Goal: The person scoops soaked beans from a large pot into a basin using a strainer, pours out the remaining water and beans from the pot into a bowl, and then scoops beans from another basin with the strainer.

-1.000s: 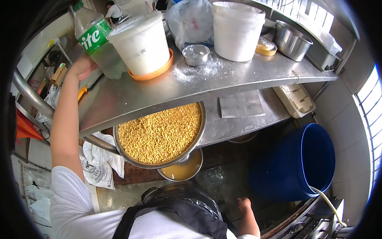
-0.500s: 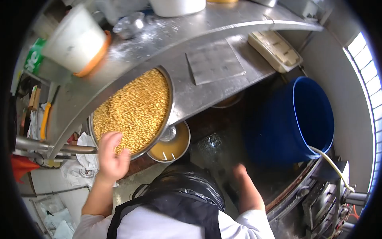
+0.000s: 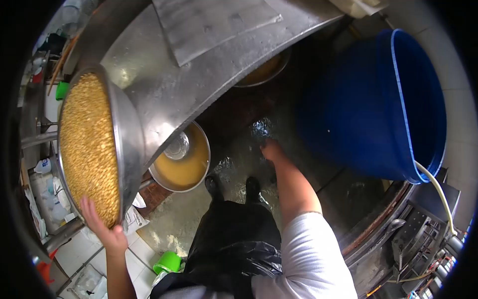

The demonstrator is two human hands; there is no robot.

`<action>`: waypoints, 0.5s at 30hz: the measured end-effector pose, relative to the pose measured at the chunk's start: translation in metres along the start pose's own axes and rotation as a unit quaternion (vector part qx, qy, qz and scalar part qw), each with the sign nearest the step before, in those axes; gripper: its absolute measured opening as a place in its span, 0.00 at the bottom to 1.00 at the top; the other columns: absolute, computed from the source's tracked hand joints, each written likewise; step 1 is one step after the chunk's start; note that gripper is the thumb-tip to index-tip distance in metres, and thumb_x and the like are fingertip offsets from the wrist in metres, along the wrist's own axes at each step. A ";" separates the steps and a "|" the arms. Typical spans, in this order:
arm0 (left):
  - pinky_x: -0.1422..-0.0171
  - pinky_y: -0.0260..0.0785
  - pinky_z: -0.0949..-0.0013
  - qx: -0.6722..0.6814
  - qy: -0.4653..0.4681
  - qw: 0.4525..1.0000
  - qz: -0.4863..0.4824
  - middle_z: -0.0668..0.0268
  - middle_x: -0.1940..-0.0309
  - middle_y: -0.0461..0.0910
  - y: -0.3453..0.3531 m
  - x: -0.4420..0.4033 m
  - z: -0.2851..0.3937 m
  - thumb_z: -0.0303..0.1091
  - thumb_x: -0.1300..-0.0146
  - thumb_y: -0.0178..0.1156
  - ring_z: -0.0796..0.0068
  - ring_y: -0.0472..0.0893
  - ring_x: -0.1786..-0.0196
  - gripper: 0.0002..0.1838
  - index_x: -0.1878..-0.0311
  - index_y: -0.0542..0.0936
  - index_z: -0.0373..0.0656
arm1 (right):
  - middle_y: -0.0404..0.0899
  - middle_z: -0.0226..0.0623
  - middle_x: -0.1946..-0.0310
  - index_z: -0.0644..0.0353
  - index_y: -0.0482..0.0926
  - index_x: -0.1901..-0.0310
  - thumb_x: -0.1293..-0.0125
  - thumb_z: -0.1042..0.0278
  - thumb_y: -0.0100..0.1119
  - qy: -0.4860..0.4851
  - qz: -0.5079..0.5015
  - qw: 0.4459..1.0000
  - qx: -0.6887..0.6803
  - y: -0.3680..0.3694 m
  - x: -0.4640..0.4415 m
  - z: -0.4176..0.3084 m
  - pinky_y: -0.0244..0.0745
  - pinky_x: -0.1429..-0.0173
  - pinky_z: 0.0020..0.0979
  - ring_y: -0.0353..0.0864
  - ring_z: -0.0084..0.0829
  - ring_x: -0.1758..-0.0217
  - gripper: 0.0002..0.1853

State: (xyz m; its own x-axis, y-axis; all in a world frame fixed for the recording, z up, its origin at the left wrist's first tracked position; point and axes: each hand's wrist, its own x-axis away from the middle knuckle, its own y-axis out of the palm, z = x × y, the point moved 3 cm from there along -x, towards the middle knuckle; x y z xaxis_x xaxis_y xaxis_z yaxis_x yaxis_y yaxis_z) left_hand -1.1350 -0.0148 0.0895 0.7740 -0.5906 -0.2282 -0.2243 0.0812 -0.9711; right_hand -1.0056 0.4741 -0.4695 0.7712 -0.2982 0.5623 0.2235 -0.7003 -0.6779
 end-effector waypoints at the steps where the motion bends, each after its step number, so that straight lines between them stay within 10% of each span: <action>1: 0.12 0.46 0.29 0.016 -0.013 1.000 -0.006 0.39 0.15 0.57 -0.001 0.000 0.000 0.79 0.23 0.39 0.31 0.55 0.13 0.55 0.14 0.58 0.36 | 0.80 0.62 0.32 0.65 0.77 0.29 0.26 0.50 0.65 0.006 0.001 1.000 -0.008 0.000 -0.013 -0.006 0.74 0.23 0.52 0.78 0.60 0.27 0.32; 7: 0.10 0.42 0.37 0.110 -0.102 0.988 0.020 0.41 0.11 0.45 0.012 0.018 -0.013 0.83 0.28 0.45 0.41 0.50 0.10 0.63 0.11 0.48 0.34 | 0.71 0.61 0.24 0.61 0.67 0.21 0.29 0.56 0.67 -0.006 0.017 0.999 0.027 0.008 -0.141 -0.014 0.72 0.20 0.49 0.73 0.60 0.23 0.38; 9: 0.10 0.46 0.41 0.100 -0.103 0.989 0.016 0.46 0.10 0.44 0.012 0.019 -0.021 0.83 0.28 0.43 0.44 0.52 0.11 0.64 0.11 0.45 0.34 | 0.63 0.57 0.18 0.57 0.59 0.16 0.28 0.56 0.66 -0.099 0.189 0.974 0.075 -0.023 -0.162 -0.037 0.67 0.17 0.55 0.66 0.58 0.17 0.43; 15: 0.10 0.48 0.42 -0.002 -0.103 0.995 -0.003 0.46 0.11 0.46 0.014 0.002 -0.017 0.83 0.27 0.42 0.44 0.54 0.11 0.63 0.11 0.47 0.34 | 0.55 0.48 0.13 0.53 0.55 0.13 0.28 0.53 0.65 -0.076 0.108 0.985 0.115 -0.057 -0.296 -0.065 0.59 0.16 0.68 0.54 0.59 0.11 0.46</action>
State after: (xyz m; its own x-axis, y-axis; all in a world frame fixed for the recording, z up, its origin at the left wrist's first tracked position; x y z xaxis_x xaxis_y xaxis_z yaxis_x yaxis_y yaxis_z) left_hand -1.1468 -0.0284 0.0771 0.8805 -0.4133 -0.2320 -0.2209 0.0752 -0.9724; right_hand -1.2852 0.5604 -0.5669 0.8918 -0.3116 0.3280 0.1606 -0.4598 -0.8734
